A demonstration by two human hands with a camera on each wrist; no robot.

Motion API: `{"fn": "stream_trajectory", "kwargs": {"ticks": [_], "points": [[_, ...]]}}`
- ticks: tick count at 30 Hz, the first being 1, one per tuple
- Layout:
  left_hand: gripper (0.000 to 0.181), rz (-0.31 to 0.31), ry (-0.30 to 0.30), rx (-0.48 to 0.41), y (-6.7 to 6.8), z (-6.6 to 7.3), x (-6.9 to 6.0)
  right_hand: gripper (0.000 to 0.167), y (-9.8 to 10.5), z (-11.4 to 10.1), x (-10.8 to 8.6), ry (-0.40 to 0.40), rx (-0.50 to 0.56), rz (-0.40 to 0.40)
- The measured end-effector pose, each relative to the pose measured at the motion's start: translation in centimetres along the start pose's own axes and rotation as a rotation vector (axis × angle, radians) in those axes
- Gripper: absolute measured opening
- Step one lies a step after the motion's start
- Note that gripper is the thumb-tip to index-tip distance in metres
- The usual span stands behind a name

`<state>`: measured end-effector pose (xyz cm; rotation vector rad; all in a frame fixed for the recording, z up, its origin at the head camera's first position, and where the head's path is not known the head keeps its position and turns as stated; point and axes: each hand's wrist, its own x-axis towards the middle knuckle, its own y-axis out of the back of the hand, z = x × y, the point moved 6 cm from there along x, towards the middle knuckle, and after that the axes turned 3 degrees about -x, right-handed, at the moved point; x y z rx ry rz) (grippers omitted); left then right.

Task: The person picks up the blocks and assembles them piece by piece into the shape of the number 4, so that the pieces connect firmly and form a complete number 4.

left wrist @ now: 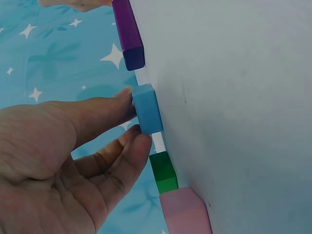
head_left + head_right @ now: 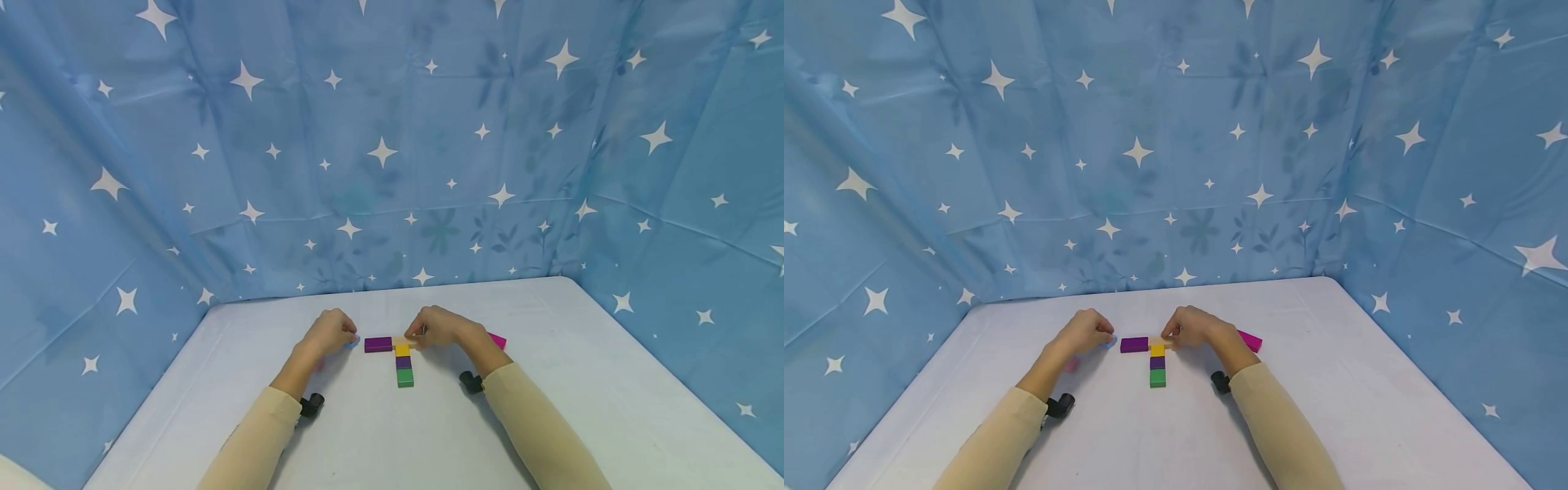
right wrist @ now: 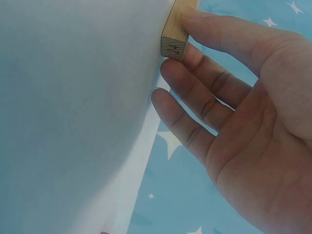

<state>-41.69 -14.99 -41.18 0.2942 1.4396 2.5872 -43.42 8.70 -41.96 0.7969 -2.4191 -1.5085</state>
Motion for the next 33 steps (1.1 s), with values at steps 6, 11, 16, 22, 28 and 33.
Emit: {"fn": "stream_trajectory", "kwargs": {"ticks": [6, 11, 16, 22, 28, 33], "points": [[0.016, 0.003, 0.020, 0.003, -0.04, 0.06, 0.07, 0.028, 0.01, 0.04, 0.06, 0.009, -0.007, -0.002], [0.015, 0.013, 0.033, -0.007, -0.12, 0.09, 0.20, 0.029, 0.04, 0.02, 0.10, 0.010, -0.007, -0.001], [0.015, 0.016, 0.029, -0.014, -0.35, 0.29, 0.34, 0.028, 0.00, 0.06, 0.09, 0.008, 0.005, -0.003], [0.013, 0.034, 0.025, -0.017, -0.43, 0.31, 0.43, 0.029, -0.05, 0.09, 0.13, 0.010, 0.000, -0.002], [0.012, 0.039, 0.032, -0.008, -0.45, 0.54, 0.48, 0.029, -0.05, 0.14, 0.18, 0.010, -0.005, -0.006], [0.012, 0.035, 0.041, -0.002, -0.50, 0.65, 0.53, 0.029, -0.07, 0.14, 0.14, 0.004, -0.005, -0.007]]}}
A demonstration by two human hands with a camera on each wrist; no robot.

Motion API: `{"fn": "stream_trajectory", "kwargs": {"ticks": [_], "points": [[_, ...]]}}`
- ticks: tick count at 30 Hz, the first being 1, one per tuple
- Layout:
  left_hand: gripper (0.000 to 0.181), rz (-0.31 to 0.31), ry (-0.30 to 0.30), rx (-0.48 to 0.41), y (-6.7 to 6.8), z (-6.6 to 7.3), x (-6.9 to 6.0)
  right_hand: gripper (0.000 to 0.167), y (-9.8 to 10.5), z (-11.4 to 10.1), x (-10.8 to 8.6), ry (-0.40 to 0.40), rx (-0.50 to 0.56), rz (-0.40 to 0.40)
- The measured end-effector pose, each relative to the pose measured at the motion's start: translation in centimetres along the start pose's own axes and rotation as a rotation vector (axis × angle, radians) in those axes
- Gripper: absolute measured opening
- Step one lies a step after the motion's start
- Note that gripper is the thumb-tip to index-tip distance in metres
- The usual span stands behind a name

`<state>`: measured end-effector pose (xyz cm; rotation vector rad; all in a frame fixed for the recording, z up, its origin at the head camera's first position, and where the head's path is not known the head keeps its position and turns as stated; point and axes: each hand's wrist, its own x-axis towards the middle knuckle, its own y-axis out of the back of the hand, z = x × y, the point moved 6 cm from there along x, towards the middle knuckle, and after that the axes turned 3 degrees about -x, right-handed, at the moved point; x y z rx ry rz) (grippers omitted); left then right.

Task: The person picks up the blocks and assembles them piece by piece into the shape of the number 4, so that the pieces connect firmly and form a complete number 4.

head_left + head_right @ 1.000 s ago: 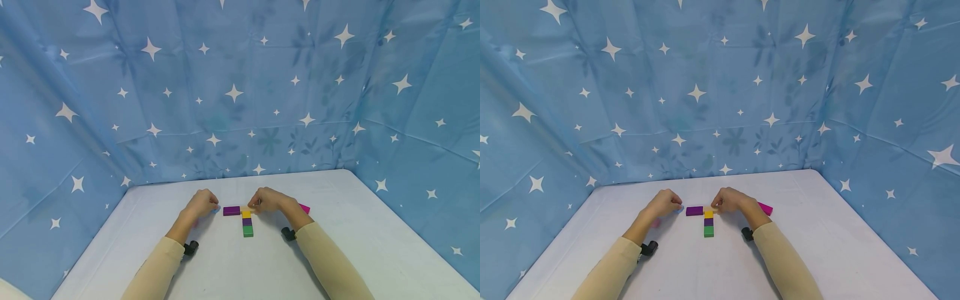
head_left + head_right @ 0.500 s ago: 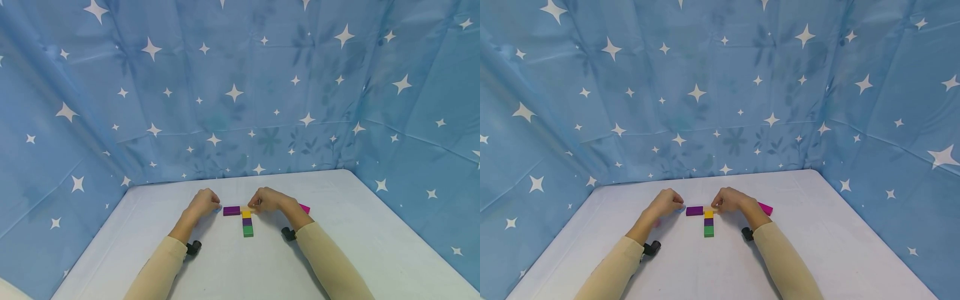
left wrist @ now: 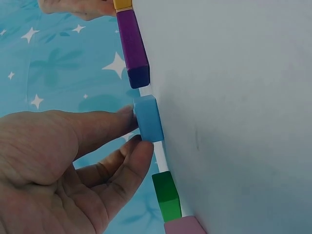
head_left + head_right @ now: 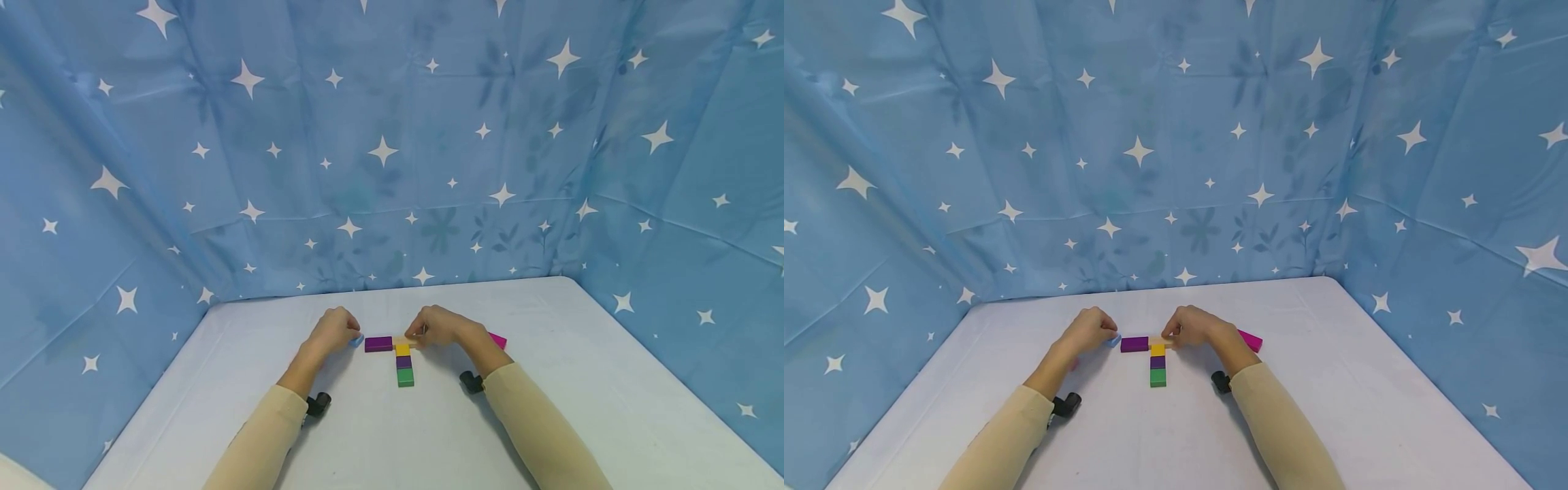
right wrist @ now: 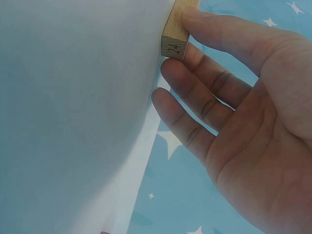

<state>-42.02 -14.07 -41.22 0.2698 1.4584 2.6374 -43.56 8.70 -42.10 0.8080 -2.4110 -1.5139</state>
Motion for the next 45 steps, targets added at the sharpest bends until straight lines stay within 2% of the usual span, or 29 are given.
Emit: {"fn": "stream_trajectory", "kwargs": {"ticks": [6, 9, 27, 45], "points": [[0.011, 0.002, -0.012, 0.018, 0.00, 0.23, 0.02, 0.028, -0.07, -0.05, -0.04, 0.014, 0.008, 0.003], [0.011, 0.005, 0.001, 0.020, -0.02, 0.31, 0.03, 0.028, -0.09, -0.10, -0.03, 0.022, 0.007, 0.005], [0.010, 0.008, 0.003, 0.023, -0.09, 0.56, 0.00, 0.028, -0.09, -0.05, 0.03, 0.009, 0.010, 0.006], [0.009, 0.003, -0.010, -0.014, -0.25, 0.76, -0.10, 0.029, -0.08, -0.12, -0.01, 0.008, 0.011, -0.002]]}}
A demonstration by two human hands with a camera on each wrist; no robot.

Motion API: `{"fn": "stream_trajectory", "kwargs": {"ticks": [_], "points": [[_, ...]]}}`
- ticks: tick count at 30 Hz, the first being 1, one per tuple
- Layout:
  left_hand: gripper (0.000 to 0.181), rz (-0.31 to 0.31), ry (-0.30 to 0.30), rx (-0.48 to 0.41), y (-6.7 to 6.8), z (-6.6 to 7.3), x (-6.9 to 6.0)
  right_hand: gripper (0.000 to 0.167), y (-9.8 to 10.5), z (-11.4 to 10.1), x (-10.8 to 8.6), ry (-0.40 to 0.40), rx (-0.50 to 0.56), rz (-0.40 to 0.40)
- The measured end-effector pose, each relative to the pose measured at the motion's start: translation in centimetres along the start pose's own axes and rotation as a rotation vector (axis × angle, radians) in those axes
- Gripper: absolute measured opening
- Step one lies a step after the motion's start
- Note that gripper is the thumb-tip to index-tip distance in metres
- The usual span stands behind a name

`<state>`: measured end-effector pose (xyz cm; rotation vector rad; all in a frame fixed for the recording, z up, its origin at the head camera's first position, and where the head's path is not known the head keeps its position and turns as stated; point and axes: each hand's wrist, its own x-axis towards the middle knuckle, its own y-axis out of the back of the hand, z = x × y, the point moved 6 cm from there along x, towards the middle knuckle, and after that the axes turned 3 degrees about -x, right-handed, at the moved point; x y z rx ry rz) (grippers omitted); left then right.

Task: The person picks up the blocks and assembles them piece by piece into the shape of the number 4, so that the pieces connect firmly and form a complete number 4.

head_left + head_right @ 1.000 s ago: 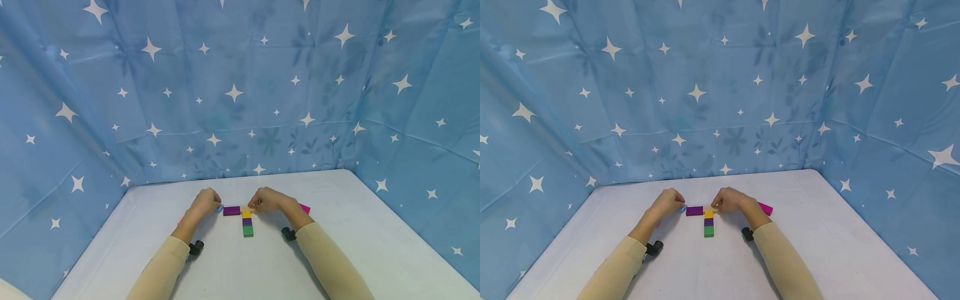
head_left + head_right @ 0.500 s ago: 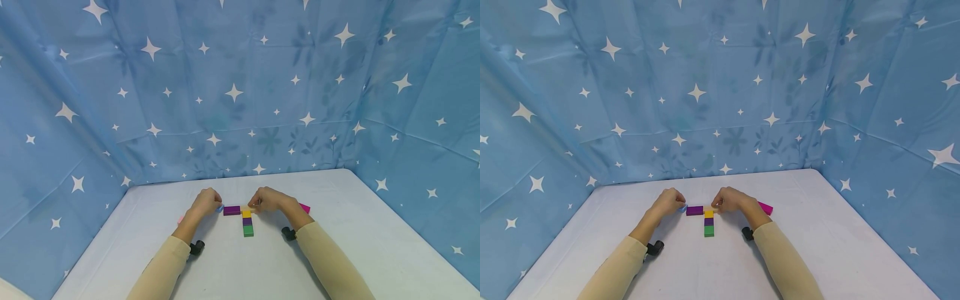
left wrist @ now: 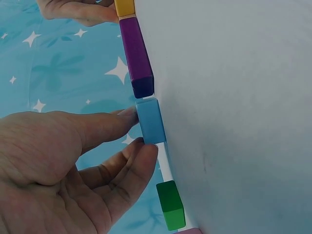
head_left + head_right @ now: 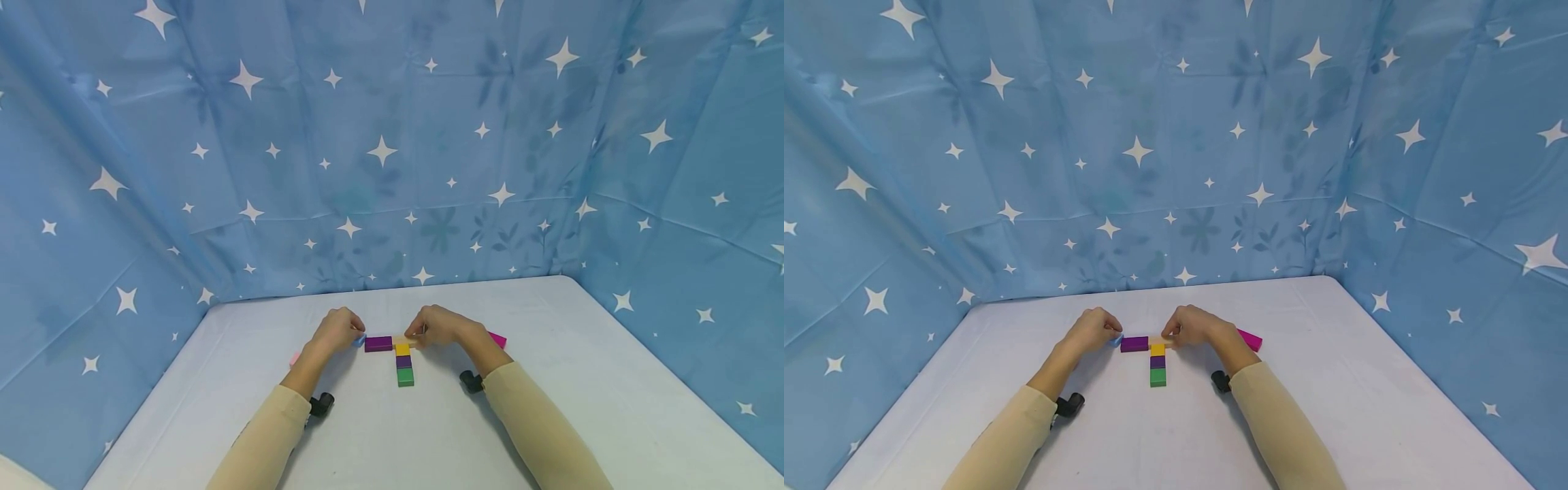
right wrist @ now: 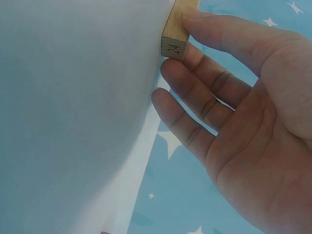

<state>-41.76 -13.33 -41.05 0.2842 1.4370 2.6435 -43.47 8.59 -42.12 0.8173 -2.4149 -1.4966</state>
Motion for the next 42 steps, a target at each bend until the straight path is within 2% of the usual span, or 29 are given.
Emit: {"fn": "stream_trajectory", "kwargs": {"ticks": [22, 42], "points": [[0.010, 0.013, -0.024, 0.022, -0.23, 0.14, 0.14, 0.028, -0.06, 0.22, -0.09, 0.007, 0.017, 0.012], [0.009, 0.003, 0.010, 0.025, -0.15, -0.15, 0.23, 0.029, 0.10, -0.09, -0.09, 0.032, 0.007, 0.012]]}}
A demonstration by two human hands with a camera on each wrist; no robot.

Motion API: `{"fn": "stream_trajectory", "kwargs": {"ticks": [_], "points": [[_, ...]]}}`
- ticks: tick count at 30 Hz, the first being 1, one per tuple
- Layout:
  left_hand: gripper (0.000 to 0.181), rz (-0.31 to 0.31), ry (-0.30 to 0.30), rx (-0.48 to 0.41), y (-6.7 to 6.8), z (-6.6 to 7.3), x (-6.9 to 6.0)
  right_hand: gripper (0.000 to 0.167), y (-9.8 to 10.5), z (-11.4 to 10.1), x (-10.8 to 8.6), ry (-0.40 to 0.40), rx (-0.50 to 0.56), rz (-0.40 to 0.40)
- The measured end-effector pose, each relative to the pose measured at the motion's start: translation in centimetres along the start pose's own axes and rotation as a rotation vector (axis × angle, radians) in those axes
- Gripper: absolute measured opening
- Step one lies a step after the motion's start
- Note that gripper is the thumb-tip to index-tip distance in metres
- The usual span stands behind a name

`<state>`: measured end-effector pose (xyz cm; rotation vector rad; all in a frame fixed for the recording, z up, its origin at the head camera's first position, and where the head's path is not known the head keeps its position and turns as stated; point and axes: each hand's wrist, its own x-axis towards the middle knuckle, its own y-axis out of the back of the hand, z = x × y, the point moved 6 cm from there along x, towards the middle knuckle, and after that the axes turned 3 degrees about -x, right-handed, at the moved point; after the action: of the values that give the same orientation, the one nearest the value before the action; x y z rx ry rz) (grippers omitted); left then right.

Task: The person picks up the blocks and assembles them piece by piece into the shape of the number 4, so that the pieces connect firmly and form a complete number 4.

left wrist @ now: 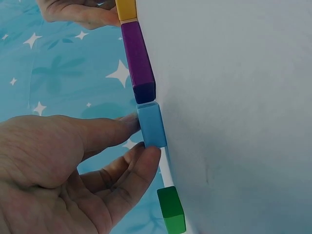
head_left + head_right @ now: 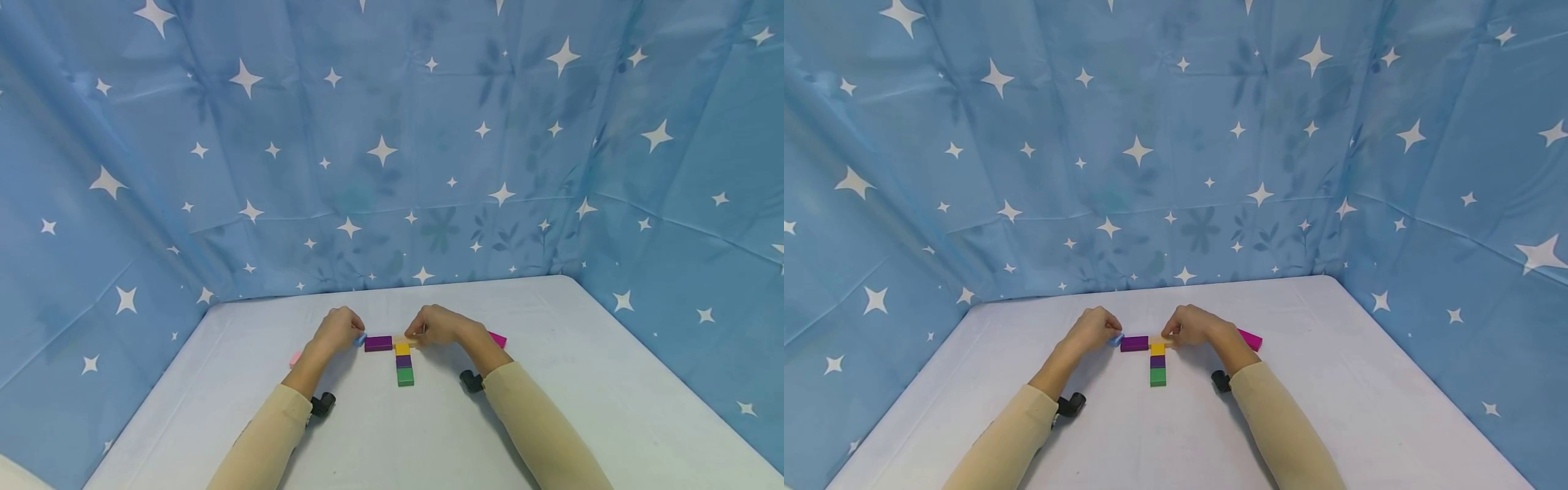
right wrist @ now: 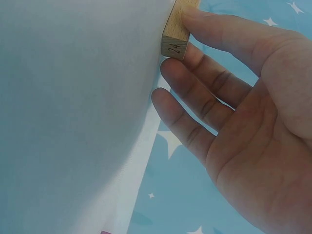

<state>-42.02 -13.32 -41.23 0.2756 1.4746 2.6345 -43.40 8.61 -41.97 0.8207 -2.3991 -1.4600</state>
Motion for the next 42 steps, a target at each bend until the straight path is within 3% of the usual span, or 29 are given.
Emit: {"fn": "stream_trajectory", "kwargs": {"ticks": [24, 31, 38, 42], "points": [[0.010, 0.003, 0.000, 0.006, 0.1, 0.3, -0.1, 0.029, 0.0, -0.1, -0.1, 0.000, 0.002, 0.002], [0.013, 0.028, -0.019, 0.008, 0.6, 0.2, 0.0, 0.029, 0.0, -0.1, -0.2, 0.015, 0.000, 0.002], [0.019, -0.012, -0.058, -0.105, 1.8, -0.5, -0.1, 0.029, -0.1, 0.1, 0.0, 0.004, -0.020, -0.010], [0.024, -0.009, -0.114, -0.139, 2.9, -1.0, 0.0, 0.029, -0.1, 0.1, 0.1, 0.000, -0.021, -0.011]]}}
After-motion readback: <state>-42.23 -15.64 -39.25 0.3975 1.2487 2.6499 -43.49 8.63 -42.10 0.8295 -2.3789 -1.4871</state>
